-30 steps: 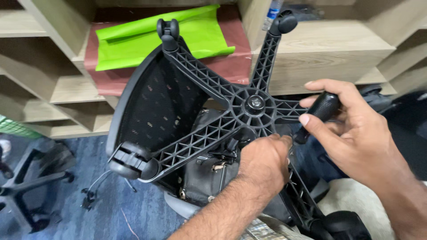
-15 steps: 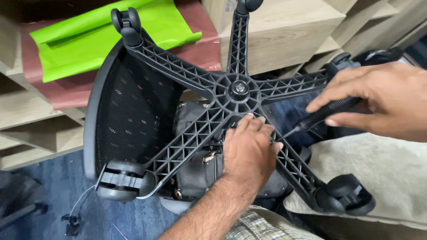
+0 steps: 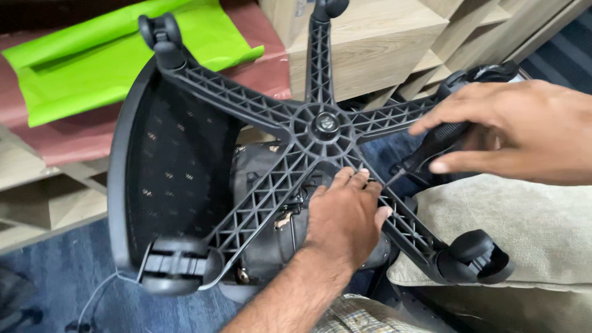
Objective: The person uses a screwdriver to tighten a screw on the base of an office chair. The chair is upside down on the floor, and the person holds the base steady with one hand while turning the screwdriver with the other.
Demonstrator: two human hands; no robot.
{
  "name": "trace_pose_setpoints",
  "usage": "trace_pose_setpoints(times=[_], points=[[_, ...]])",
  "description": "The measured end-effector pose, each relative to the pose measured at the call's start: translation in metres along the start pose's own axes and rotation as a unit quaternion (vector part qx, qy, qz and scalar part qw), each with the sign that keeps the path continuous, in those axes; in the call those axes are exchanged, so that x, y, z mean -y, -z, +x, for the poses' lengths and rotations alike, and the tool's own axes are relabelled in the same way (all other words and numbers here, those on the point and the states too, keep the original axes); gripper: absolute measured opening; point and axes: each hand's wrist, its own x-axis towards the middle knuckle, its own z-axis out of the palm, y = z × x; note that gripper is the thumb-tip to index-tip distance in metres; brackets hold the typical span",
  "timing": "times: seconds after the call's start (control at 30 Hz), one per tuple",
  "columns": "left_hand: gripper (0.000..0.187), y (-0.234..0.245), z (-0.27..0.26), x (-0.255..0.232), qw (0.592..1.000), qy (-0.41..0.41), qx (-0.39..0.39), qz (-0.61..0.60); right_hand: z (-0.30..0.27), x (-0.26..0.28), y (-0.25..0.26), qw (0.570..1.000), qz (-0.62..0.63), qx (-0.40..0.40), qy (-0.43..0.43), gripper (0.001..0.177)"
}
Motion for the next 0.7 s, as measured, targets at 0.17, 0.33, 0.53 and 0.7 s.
trace_pose_setpoints(times=[0.17,0.33,0.53,0.7], points=[[0.057,0.003,0.002,0.003,0.997,-0.002,-0.063,-0.053,-0.001,-0.003,0.003,1.0,-0.002,0.006,-0.011,0.048],[0.032,-0.001,0.012,0.005,0.988,0.003,-0.108,-0.111,0.006,-0.022,-0.012,0.994,0.038,-0.002,0.105,0.063],[0.014,-0.012,0.016,-0.003,0.965,0.047,-0.189,-0.174,0.022,-0.051,-0.039,0.991,0.015,-0.085,0.107,0.037],[0.017,-0.022,0.008,-0.008,0.96,0.037,-0.239,-0.139,0.037,-0.076,-0.045,0.97,0.145,-0.135,0.142,0.039]])
